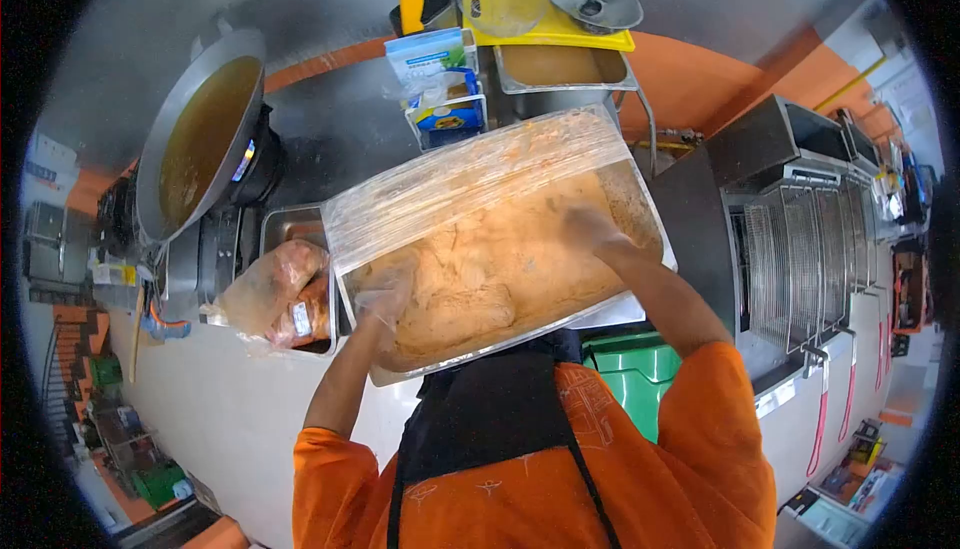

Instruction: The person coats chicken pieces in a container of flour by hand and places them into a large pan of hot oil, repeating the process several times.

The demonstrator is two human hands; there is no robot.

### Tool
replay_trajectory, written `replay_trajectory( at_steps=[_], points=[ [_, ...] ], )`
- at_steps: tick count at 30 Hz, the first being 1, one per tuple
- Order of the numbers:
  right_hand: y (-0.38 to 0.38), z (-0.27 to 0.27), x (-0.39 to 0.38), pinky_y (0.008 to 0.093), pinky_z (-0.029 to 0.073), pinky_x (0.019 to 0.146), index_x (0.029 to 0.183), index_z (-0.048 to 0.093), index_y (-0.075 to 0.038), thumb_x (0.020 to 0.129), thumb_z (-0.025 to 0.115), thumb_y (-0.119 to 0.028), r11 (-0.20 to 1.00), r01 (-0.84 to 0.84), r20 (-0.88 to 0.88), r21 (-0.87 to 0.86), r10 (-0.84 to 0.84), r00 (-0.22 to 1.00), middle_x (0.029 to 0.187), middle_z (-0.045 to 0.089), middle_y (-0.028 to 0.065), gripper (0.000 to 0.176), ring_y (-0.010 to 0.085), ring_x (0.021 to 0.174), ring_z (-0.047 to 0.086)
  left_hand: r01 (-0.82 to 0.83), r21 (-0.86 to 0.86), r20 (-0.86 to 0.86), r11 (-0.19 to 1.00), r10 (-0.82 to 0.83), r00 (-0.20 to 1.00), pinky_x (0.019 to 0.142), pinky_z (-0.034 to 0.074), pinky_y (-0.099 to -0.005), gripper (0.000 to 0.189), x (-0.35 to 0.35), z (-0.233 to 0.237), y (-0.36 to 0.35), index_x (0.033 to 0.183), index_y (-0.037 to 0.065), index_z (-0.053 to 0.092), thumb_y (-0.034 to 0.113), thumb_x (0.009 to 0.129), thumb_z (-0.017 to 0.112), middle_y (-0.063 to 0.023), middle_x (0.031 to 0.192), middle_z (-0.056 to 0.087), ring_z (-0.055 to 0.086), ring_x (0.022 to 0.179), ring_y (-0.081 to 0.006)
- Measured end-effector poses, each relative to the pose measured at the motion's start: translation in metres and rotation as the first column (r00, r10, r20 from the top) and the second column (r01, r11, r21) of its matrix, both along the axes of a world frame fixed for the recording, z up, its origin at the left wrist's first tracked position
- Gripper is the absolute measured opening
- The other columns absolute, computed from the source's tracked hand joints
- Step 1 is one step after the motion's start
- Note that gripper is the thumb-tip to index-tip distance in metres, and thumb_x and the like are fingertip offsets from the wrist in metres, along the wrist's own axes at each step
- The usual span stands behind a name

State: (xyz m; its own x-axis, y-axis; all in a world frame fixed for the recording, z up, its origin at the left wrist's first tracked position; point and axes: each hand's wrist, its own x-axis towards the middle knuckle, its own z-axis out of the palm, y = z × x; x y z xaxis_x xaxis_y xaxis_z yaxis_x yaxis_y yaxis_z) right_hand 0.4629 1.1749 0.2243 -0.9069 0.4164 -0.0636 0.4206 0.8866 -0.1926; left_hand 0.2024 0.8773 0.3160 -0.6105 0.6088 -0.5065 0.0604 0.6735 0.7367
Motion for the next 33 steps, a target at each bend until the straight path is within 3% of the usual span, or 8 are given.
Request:
replay_trajectory(
  at_steps=[4,9,12,17,20,24,26,33],
  points=[
    [-0.05,0.039,0.032,0.0414,0.048,0.059,0.066,0.067,0.0,0.071,0.053,-0.014,0.709,-0.698,0.659,0.102,0.477,0.581,0.071,0.064,0.0221,0.02,0.0301,0.061,0.061,-0.286,-0.104,0.317,0.953,0.304,0.898,0.101,0.042,-0.0384,0.061,0.049,0.06,0.002,0.139,0.005,0.038,0.049,0.098,0.03,-0.015,0.133,0.049,0.052,0.118,-0.0285],
    [-0.101,0.104,-0.035,0.0407,0.045,0.058,0.066,0.062,0.0,0.069,0.055,-0.015,0.744,-0.469,0.454,-0.475,0.664,0.594,0.067,0.056,0.0214,0.017,0.029,0.057,0.053,-0.549,-0.082,0.777,0.832,0.398,0.488,0.106,0.036,-0.0468,0.07,0.053,0.02,-0.012,0.142,0.007,0.031,0.058,0.095,0.022,-0.0143,0.139,0.044,0.045,0.125,-0.0326],
    [-0.111,-0.009,-0.047,0.0393,0.045,0.06,0.085,0.06,0.0,0.079,0.053,-0.015,0.542,-0.826,-0.619,-0.157,0.598,0.51,0.08,0.057,0.0186,0.017,0.025,0.066,0.053,-0.631,-0.027,0.898,0.776,0.296,0.326,0.098,0.044,-0.0506,0.069,0.07,0.041,0.002,0.135,0.005,0.04,0.057,0.096,0.018,-0.0156,0.128,0.053,0.054,0.115,-0.0309],
    [-0.136,0.056,-0.087,0.0407,0.043,0.081,0.115,0.057,-0.003,0.091,0.051,-0.024,0.012,0.287,0.282,-0.958,-0.157,0.947,0.109,0.059,0.0188,0.032,0.0273,0.095,0.056,-0.569,0.197,0.909,0.799,0.07,0.412,0.095,0.047,-0.0458,0.069,0.048,0.041,-0.004,0.136,0.007,0.039,0.06,0.095,0.024,-0.0161,0.132,0.05,0.054,0.115,-0.0312],
    [-0.105,-0.067,-0.082,0.0384,0.044,0.068,0.096,0.057,-0.002,0.091,0.05,-0.021,0.414,-0.145,-0.044,-0.899,0.245,0.968,0.087,0.057,0.0084,0.021,0.0186,0.079,0.052,-0.61,-0.044,0.763,0.792,0.421,0.491,0.097,0.044,-0.0424,0.069,0.052,0.02,-0.016,0.136,0.006,0.039,0.059,0.095,0.025,-0.0159,0.132,0.05,0.054,0.115,-0.0295],
    [-0.112,-0.022,-0.06,0.0408,0.043,0.065,0.089,0.058,-0.001,0.087,0.051,-0.019,0.344,-0.061,0.014,-0.937,0.213,0.977,0.087,0.059,0.0138,0.019,0.0196,0.08,0.053,-0.684,-0.329,0.33,0.651,0.758,0.562,0.1,0.04,-0.0372,0.068,0.047,-0.002,-0.011,0.136,0.005,0.039,0.058,0.095,0.027,-0.0155,0.131,0.051,0.054,0.115,-0.0269],
    [-0.133,-0.055,-0.084,0.0424,0.043,0.065,0.081,0.057,0.001,0.081,0.055,-0.019,0.592,-0.747,-0.409,-0.303,0.627,0.663,0.086,0.06,0.0191,0.02,0.0226,0.077,0.054,-0.648,-0.188,0.634,0.738,0.595,0.493,0.1,0.04,-0.0387,0.064,0.043,-0.02,-0.011,0.135,0.004,0.039,0.053,0.095,0.031,-0.0149,0.132,0.05,0.052,0.116,-0.0267],
    [-0.116,0.048,-0.103,0.0434,0.042,0.057,0.063,0.052,0.004,0.073,0.053,-0.013,0.706,-0.21,-0.128,-0.676,0.169,0.977,0.067,0.055,0.0217,0.02,0.0298,0.057,0.05,-0.635,0.212,0.877,0.743,0.143,0.46,0.093,0.043,-0.042,0.05,0.018,-0.064,-0.035,0.129,0.005,0.045,0.041,0.096,0.04,-0.0113,0.121,0.055,0.054,0.108,-0.0252]
  ],
)
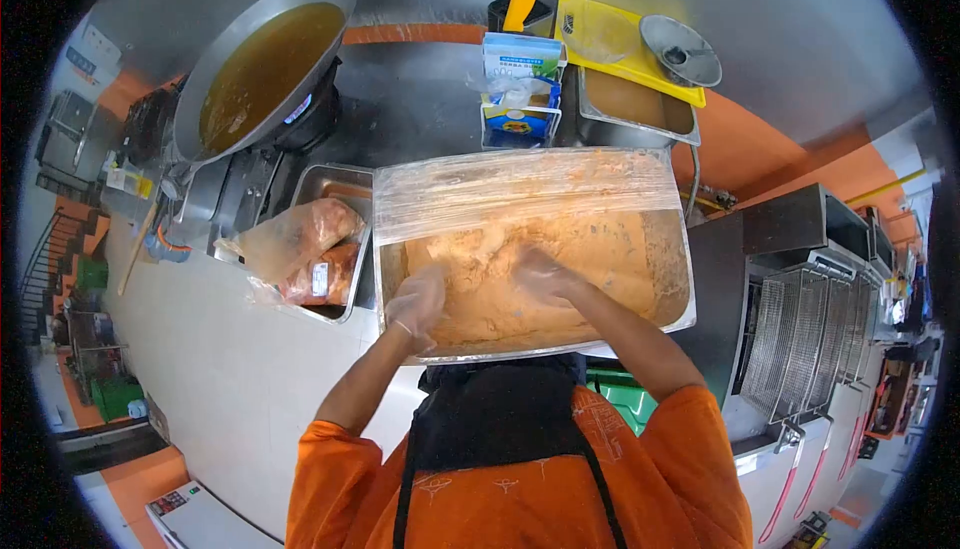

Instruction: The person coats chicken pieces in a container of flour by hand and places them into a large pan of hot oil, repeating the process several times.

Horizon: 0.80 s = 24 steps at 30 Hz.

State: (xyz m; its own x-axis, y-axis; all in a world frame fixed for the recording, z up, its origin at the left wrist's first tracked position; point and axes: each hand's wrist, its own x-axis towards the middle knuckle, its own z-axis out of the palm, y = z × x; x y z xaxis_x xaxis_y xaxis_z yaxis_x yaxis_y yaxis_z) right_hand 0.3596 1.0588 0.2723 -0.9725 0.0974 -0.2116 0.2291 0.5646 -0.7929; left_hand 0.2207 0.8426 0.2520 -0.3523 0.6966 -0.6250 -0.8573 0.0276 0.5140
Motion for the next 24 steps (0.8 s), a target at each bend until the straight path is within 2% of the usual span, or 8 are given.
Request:
replay_trajectory(
  at_steps=[2,5,9,11,12,14,17,24],
  points=[
    [0.007,-0.067,0.007,0.0417,0.042,0.053,0.061,0.052,0.004,0.072,0.052,-0.013,0.628,-0.643,0.283,0.438,0.583,0.762,0.062,0.054,0.0191,0.02,0.0278,0.054,0.049,0.435,-0.783,-0.142,0.444,-0.809,0.571,0.085,0.046,-0.0368,0.041,0.013,0.05,-0.004,0.122,0.006,0.051,0.035,0.095,0.04,-0.0077,0.102,0.061,0.059,0.094,-0.024],
    [-0.034,-0.063,0.016,0.0399,0.042,0.054,0.077,0.062,0.0,0.067,0.054,-0.01,0.767,-0.593,0.149,0.244,0.575,0.804,0.069,0.06,0.0175,0.016,0.0232,0.058,0.055,0.598,-0.789,-0.06,0.142,-0.986,0.155,0.084,0.047,-0.0374,0.046,0.031,-0.023,-0.011,0.12,0.007,0.053,0.042,0.091,0.047,-0.0092,0.111,0.057,0.056,0.098,-0.023],
    [-0.041,-0.038,0.006,0.0376,0.043,0.056,0.063,0.058,-0.001,0.072,0.055,-0.016,0.71,-0.693,0.254,0.127,0.652,0.715,0.064,0.057,0.0155,0.018,0.0254,0.057,0.052,0.776,-0.445,0.164,0.447,-0.811,0.561,0.084,0.047,-0.0381,0.052,0.025,-0.085,-0.022,0.119,0.007,0.054,0.049,0.088,0.054,-0.0107,0.12,0.052,0.054,0.101,-0.022],
    [-0.019,-0.065,0.01,0.0356,0.045,0.061,0.064,0.06,-0.004,0.078,0.057,-0.02,0.779,-0.547,-0.14,0.306,0.606,0.783,0.066,0.059,0.0142,0.022,0.0262,0.058,0.053,0.565,-0.196,-0.981,0.802,-0.156,-0.119,0.075,0.047,-0.0352,0.035,0.018,0.009,-0.009,0.118,0.004,0.051,0.018,0.087,0.059,-0.0063,0.096,0.059,0.056,0.084,-0.0235],
    [-0.014,-0.044,0.01,0.0356,0.045,0.061,0.064,0.06,-0.004,0.078,0.057,-0.02,0.782,-0.544,-0.138,0.304,0.601,0.787,0.066,0.059,0.0142,0.022,0.0262,0.058,0.053,0.569,-0.195,-0.981,0.799,-0.156,-0.117,0.075,0.047,-0.0352,0.035,0.017,0.04,-0.001,0.118,0.004,0.051,0.018,0.087,0.059,-0.0063,0.096,0.059,0.056,0.084,-0.0235],
    [-0.001,0.034,0.005,0.0367,0.044,0.07,0.08,0.062,-0.004,0.091,0.05,-0.024,0.955,-0.115,-0.125,0.275,0.154,0.98,0.081,0.064,0.0103,0.026,0.018,0.075,0.056,0.265,-0.452,-0.646,0.852,-0.517,0.562,0.078,0.047,-0.0424,0.04,0.016,0.078,0.017,0.101,0.005,0.062,0.042,0.091,0.05,-0.006,0.087,0.058,0.056,0.084,-0.0216],
    [0.042,0.036,0.001,0.0369,0.042,0.084,0.092,0.064,-0.004,0.094,0.043,-0.019,0.997,0.073,0.253,0.021,-0.076,0.964,0.101,0.065,0.0126,0.027,0.0167,0.092,0.057,0.055,-0.596,-0.711,0.801,-0.558,0.428,0.076,0.047,-0.0401,0.048,-0.024,0.037,0.022,0.112,0.005,0.059,0.047,0.091,0.048,-0.0059,0.088,0.058,0.054,0.084,-0.0219],
    [0.046,-0.012,-0.015,0.0375,0.032,0.107,0.129,0.046,0.001,0.096,0.042,-0.023,0.857,0.515,-0.173,-0.018,-0.51,0.843,0.137,0.043,0.0226,0.041,0.0334,0.127,0.041,-0.197,-0.761,-0.624,0.618,-0.614,0.483,0.074,0.048,-0.034,0.05,-0.047,-0.05,0.044,0.123,0.004,0.051,0.044,0.095,0.042,-0.0069,0.099,0.056,0.054,0.085,-0.0189]
  ],
)
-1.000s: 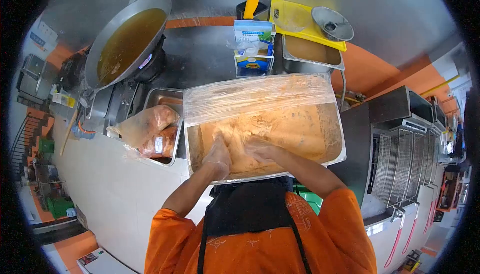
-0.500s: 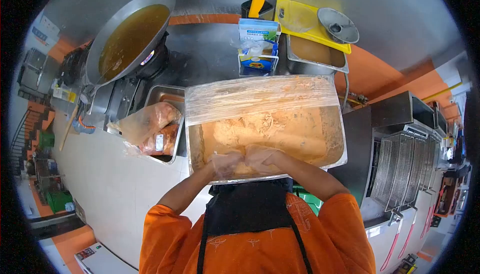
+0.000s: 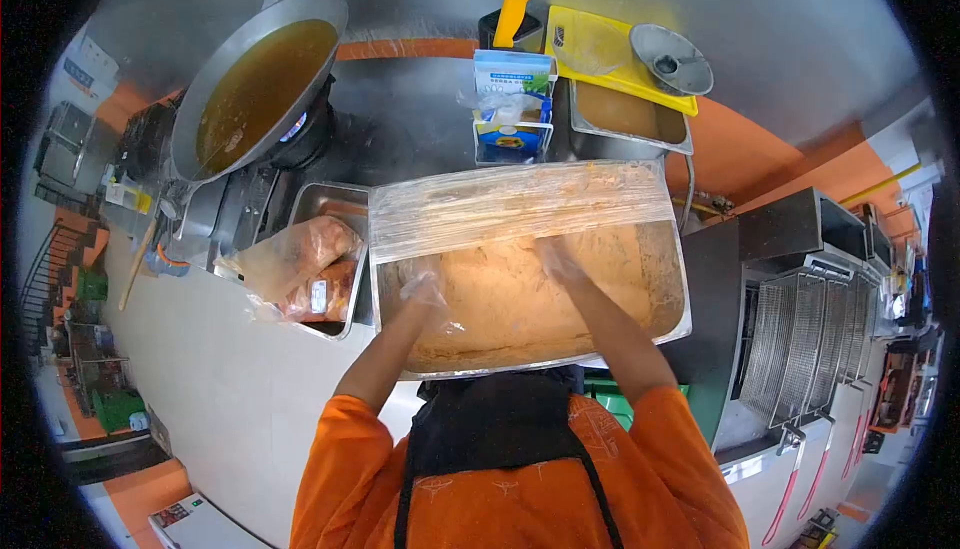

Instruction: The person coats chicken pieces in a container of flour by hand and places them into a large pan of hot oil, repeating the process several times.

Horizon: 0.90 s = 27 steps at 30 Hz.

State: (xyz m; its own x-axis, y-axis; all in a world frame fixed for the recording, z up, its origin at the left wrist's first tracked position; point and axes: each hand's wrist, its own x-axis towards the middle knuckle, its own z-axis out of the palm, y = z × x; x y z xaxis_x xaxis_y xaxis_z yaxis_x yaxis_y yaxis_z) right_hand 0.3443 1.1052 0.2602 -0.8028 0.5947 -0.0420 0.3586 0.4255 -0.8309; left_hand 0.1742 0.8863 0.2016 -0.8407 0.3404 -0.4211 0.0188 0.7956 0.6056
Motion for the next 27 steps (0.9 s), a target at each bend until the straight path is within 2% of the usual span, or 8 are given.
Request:
replay_trajectory(
  at_steps=[7,11,14,16,17,20,22,27],
  points=[
    [-0.031,0.003,-0.029,0.0382,0.03,0.108,0.132,0.042,0.001,0.096,0.042,-0.024,0.91,0.012,-0.028,-0.414,-0.026,0.999,0.139,0.041,0.0223,0.044,0.0343,0.129,0.038,-0.448,0.436,0.542,0.781,0.17,0.823,0.077,0.05,-0.0293,0.052,0.006,0.031,0.007,0.125,0.002,0.05,0.043,0.098,0.033,-0.0086,0.11,0.059,0.058,0.089,-0.0189],
    [-0.035,-0.008,-0.029,0.0385,0.029,0.109,0.134,0.039,0.001,0.096,0.041,-0.024,0.971,-0.015,-0.018,-0.24,0.011,1.0,0.14,0.039,0.0222,0.046,0.0349,0.13,0.037,-0.644,0.477,0.806,0.599,-0.006,0.591,0.096,0.043,-0.0314,0.053,0.026,0.133,0.01,0.137,0.004,0.039,0.04,0.099,0.03,-0.0085,0.133,0.049,0.05,0.116,-0.0208],
    [-0.048,-0.021,-0.042,0.0387,0.028,0.11,0.135,0.038,0.001,0.096,0.041,-0.025,0.993,0.012,-0.07,-0.119,-0.02,0.997,0.141,0.038,0.0221,0.047,0.0352,0.13,0.036,-0.537,0.504,0.721,0.677,0.013,0.693,0.097,0.042,-0.0317,0.053,0.021,0.084,0.008,0.137,0.004,0.039,0.04,0.099,0.03,-0.0085,0.133,0.048,0.049,0.117,-0.021],
    [-0.046,-0.011,-0.047,0.0405,0.029,0.109,0.135,0.039,0.001,0.095,0.039,-0.023,0.72,0.08,0.011,-0.689,-0.1,0.995,0.141,0.039,0.022,0.046,0.0349,0.132,0.035,-0.501,0.503,0.695,0.704,0.015,0.719,0.097,0.042,-0.0319,0.053,0.017,0.071,0.006,0.137,0.004,0.039,0.04,0.099,0.03,-0.0085,0.134,0.048,0.048,0.118,-0.0211],
    [-0.041,0.018,-0.045,0.0405,0.029,0.109,0.135,0.039,0.001,0.095,0.039,-0.023,0.722,0.081,0.009,-0.688,-0.103,0.995,0.141,0.039,0.022,0.046,0.0349,0.132,0.035,-0.494,0.508,0.694,0.706,0.004,0.72,0.098,0.041,-0.0321,0.053,0.015,0.076,0.004,0.137,0.004,0.039,0.04,0.099,0.03,-0.0085,0.134,0.048,0.048,0.118,-0.0212],
    [-0.027,0.079,-0.041,0.0404,0.026,0.11,0.137,0.037,-0.001,0.095,0.038,-0.026,0.731,-0.038,0.207,-0.681,0.241,0.948,0.143,0.036,0.0217,0.049,0.033,0.134,0.031,-0.483,0.533,0.703,0.695,-0.046,0.71,0.098,0.041,-0.0324,0.054,0.018,0.108,0.005,0.138,0.004,0.039,0.04,0.099,0.03,-0.0085,0.134,0.047,0.047,0.119,-0.0214],
    [-0.021,0.038,-0.045,0.0393,0.025,0.111,0.138,0.037,-0.003,0.095,0.04,-0.032,0.918,-0.389,0.428,0.081,0.32,0.845,0.143,0.038,0.0195,0.052,0.0305,0.134,0.032,-0.39,0.549,0.63,0.739,-0.06,0.774,0.099,0.04,-0.0326,0.054,0.02,0.099,0.007,0.138,0.004,0.038,0.041,0.099,0.03,-0.0084,0.135,0.047,0.047,0.119,-0.0215],
    [-0.022,-0.036,-0.068,0.0411,0.026,0.11,0.135,0.041,-0.002,0.093,0.044,-0.035,0.972,-0.235,0.314,0.004,0.222,0.923,0.14,0.041,0.0181,0.054,0.0303,0.131,0.036,-0.027,0.411,0.263,0.911,-0.09,0.96,0.1,0.039,-0.0332,0.054,0.001,0.074,0.009,0.138,0.005,0.038,0.041,0.099,0.03,-0.0084,0.136,0.046,0.046,0.121,-0.0218]
  ],
)
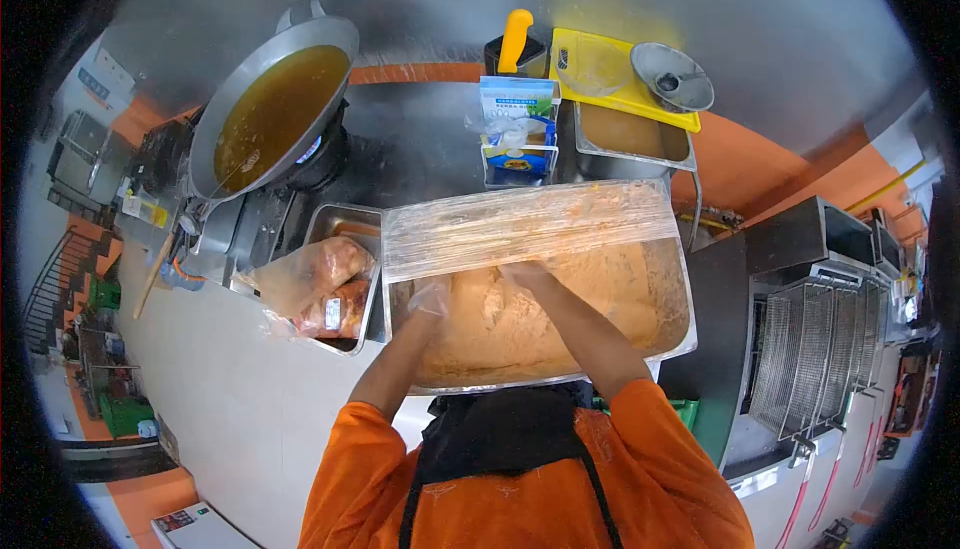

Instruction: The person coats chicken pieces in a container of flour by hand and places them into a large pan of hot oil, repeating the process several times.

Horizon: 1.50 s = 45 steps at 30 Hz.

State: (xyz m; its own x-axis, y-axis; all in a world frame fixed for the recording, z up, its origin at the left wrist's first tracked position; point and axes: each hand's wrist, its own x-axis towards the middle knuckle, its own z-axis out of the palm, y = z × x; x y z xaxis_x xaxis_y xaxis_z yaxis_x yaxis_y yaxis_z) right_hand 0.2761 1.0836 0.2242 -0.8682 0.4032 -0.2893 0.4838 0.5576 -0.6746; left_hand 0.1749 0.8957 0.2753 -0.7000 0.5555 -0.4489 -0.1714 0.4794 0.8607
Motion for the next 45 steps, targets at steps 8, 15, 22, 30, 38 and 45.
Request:
replay_trajectory(
  at_steps=[8,15,22,30,38,45],
  points=[
    [0.001,0.035,0.005,0.0428,0.025,0.111,0.139,0.035,-0.004,0.093,0.043,-0.043,0.973,-0.204,0.054,0.11,0.199,0.979,0.145,0.034,0.0162,0.061,0.0308,0.132,0.034,0.091,-0.278,-0.387,0.956,-0.198,0.901,0.101,0.038,-0.0341,0.055,-0.016,-0.019,0.009,0.139,0.005,0.037,0.042,0.099,0.031,-0.0084,0.137,0.045,0.043,0.123,-0.0223],
    [0.016,0.003,0.015,0.0414,0.026,0.11,0.143,0.029,-0.005,0.093,0.043,-0.041,0.866,-0.084,-0.124,-0.494,0.025,0.992,0.15,0.025,0.0178,0.063,0.0313,0.134,0.031,0.171,-0.269,-0.338,0.948,-0.259,0.905,0.103,0.036,-0.0349,0.055,-0.03,-0.007,0.001,0.14,0.005,0.037,0.042,0.099,0.031,-0.0083,0.139,0.044,0.042,0.125,-0.0227],
    [-0.016,0.0,0.02,0.0384,0.033,0.106,0.138,0.039,-0.007,0.093,0.046,-0.043,0.735,0.095,-0.221,-0.671,-0.322,0.921,0.143,0.039,0.0181,0.058,0.0308,0.129,0.04,0.205,-0.292,-0.339,0.934,-0.301,0.891,0.104,0.034,-0.0357,0.056,-0.014,-0.027,0.004,0.14,0.006,0.036,0.043,0.099,0.031,-0.0083,0.14,0.043,0.04,0.127,-0.0232],
    [-0.013,0.174,0.06,0.0389,0.037,0.101,0.128,0.051,-0.003,0.095,0.043,-0.049,0.945,-0.166,0.306,-0.282,0.253,0.918,0.129,0.052,0.0192,0.058,0.0273,0.122,0.047,0.186,-0.156,-0.102,0.97,-0.203,0.974,0.107,0.028,-0.0325,0.063,0.021,0.007,-0.023,0.141,0.008,0.036,0.051,0.096,0.032,-0.0132,0.142,0.042,0.041,0.127,-0.0283],
    [-0.041,0.106,0.064,0.037,0.021,0.112,0.145,0.027,-0.005,0.096,0.035,-0.053,0.608,0.175,0.053,-0.774,-0.213,0.976,0.148,0.029,0.0157,0.069,0.0251,0.137,0.027,-0.179,0.283,0.578,0.942,-0.019,0.816,0.112,0.024,-0.0355,0.051,0.039,0.033,-0.02,0.133,0.002,0.044,0.037,0.095,0.044,-0.0138,0.13,0.05,0.043,0.126,-0.0213],
    [0.023,0.094,0.124,0.0426,0.033,0.105,0.145,0.029,-0.009,0.089,0.039,-0.066,0.925,0.133,0.536,-0.356,0.086,0.84,0.147,0.032,0.0146,0.081,0.0276,0.135,0.029,0.127,-0.314,0.082,0.941,-0.107,0.991,0.109,0.027,-0.039,0.063,0.033,0.02,-0.045,0.137,0.003,0.04,0.049,0.098,0.022,-0.0158,0.139,0.044,0.044,0.126,-0.0261]
  ],
)
